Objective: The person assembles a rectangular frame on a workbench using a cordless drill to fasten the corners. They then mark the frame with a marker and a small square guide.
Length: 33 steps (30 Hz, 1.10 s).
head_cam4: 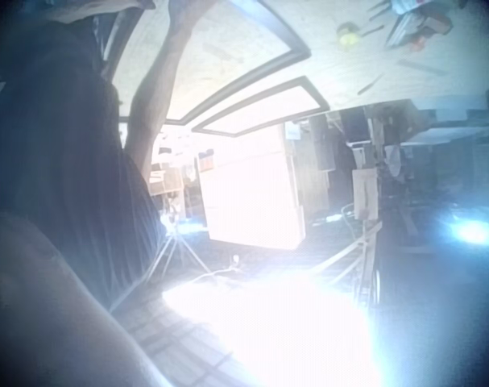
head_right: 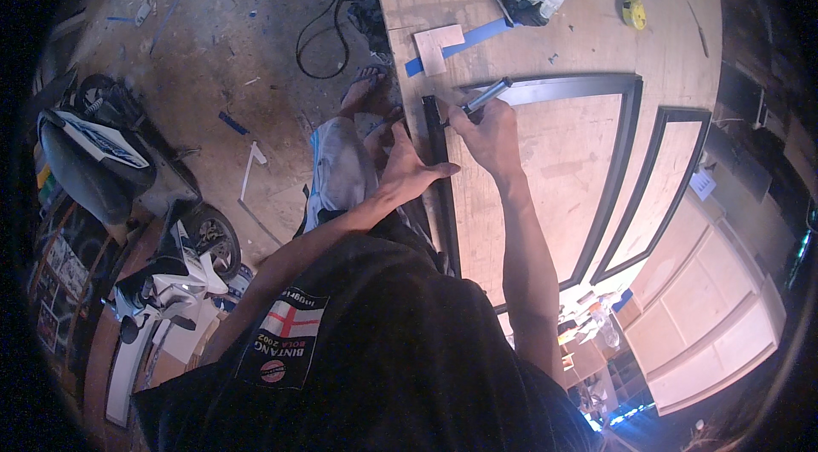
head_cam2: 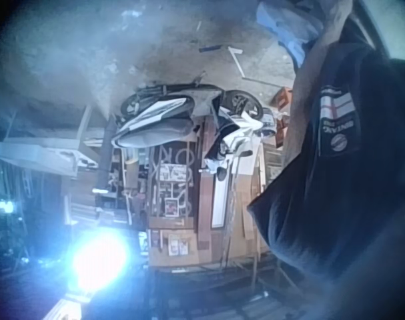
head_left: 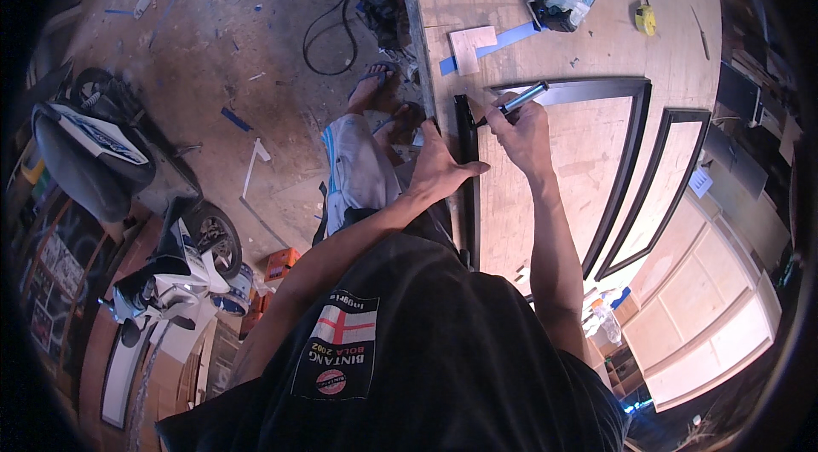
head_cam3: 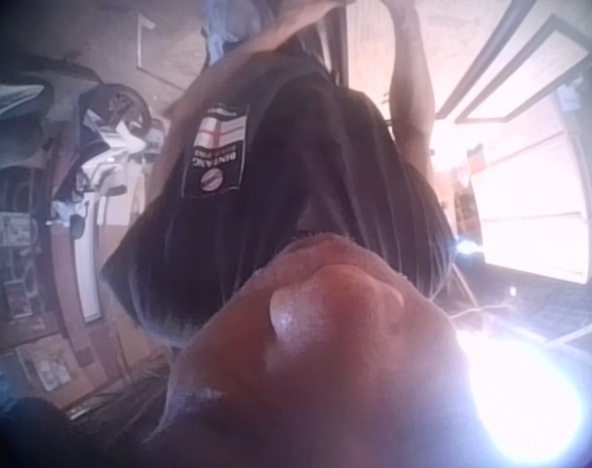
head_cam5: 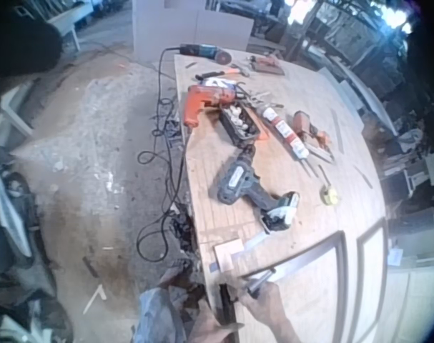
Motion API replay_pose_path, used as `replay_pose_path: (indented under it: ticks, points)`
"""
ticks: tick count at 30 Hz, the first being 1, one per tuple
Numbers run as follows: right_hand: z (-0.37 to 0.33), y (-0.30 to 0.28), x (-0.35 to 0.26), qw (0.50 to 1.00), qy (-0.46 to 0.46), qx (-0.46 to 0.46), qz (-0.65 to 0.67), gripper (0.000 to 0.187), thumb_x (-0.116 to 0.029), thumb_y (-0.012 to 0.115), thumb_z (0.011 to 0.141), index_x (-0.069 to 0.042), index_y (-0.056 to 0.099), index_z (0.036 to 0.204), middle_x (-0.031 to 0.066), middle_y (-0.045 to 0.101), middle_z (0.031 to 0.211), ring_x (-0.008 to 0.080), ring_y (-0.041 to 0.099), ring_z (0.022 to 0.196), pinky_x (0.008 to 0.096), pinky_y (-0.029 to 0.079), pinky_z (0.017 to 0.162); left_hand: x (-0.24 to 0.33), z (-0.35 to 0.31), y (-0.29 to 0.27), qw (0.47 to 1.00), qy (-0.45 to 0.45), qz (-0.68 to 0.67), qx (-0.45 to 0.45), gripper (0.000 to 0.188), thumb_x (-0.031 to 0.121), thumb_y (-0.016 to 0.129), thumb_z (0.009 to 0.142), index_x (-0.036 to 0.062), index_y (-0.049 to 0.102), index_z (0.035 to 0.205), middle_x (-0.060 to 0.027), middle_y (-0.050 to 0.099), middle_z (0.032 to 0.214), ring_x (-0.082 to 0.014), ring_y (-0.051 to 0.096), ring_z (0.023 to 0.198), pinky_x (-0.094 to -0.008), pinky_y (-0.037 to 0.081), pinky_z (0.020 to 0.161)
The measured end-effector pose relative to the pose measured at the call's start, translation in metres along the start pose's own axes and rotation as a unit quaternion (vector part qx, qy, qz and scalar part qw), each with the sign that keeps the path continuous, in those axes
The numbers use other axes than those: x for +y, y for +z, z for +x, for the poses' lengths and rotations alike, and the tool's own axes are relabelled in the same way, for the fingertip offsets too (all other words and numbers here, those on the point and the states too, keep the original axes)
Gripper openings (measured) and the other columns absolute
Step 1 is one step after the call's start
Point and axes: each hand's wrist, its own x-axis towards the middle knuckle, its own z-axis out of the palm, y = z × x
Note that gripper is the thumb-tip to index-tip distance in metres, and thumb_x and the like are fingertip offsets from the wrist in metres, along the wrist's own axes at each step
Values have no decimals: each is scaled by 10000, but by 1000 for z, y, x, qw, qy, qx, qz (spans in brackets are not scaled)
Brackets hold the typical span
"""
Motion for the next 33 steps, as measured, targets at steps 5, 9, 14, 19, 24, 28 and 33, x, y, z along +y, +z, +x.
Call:
replay_pose_path:
  ticks: [5,9,14,19,24,28,33]
  points:
    - [-1,0,2,1000,-3,0,20,233,-178,728,890,49,728,945,117,700,713,170,660,663,341,529,635,8,-1,-3,1000,-18,8,-3,1116,331,1000,660,-106,256,1367,-306,539,1302,-416,589,1245,-419,451,1079]
    - [0,-2,2,999,20,7,33,241,-173,731,891,57,730,959,114,704,719,159,664,662,329,527,624,6,-1,-3,1000,-18,0,-8,1101,326,998,666,-109,259,1356,-310,541,1294,-408,592,1246,-415,454,1076]
    - [2,1,4,1000,4,16,21,267,-181,728,897,73,739,976,114,711,721,157,668,656,323,529,623,8,-1,-5,998,-35,-45,-32,1162,287,987,692,-98,199,1453,-293,502,1400,-402,510,1347,-454,405,1141]
    - [7,5,-3,1000,6,20,20,276,-192,719,907,70,751,989,139,740,745,172,699,677,332,542,640,11,-1,-5,999,-40,1,-24,1110,310,991,683,-103,238,1387,-303,515,1350,-400,553,1298,-432,431,1111]
    - [12,7,-11,999,5,26,32,273,-195,721,908,69,754,969,169,766,787,195,744,730,339,562,669,7,0,-3,999,-32,1,-14,1095,326,993,676,-100,255,1362,-302,520,1332,-402,573,1273,-426,441,1097]
    - [13,8,-3,999,2,30,11,289,-213,737,907,71,754,960,172,766,781,206,753,733,344,570,680,8,-1,-3,999,-38,5,-16,1104,312,996,670,-99,248,1371,-299,524,1320,-406,568,1277,-425,441,1097]
    - [14,7,-5,1000,-4,27,7,262,-213,733,922,49,734,921,117,708,726,164,677,662,323,517,619,4,0,-1,999,-30,-20,-8,1111,308,1000,660,-96,248,1371,-303,524,1313,-412,569,1272,-429,442,1091]
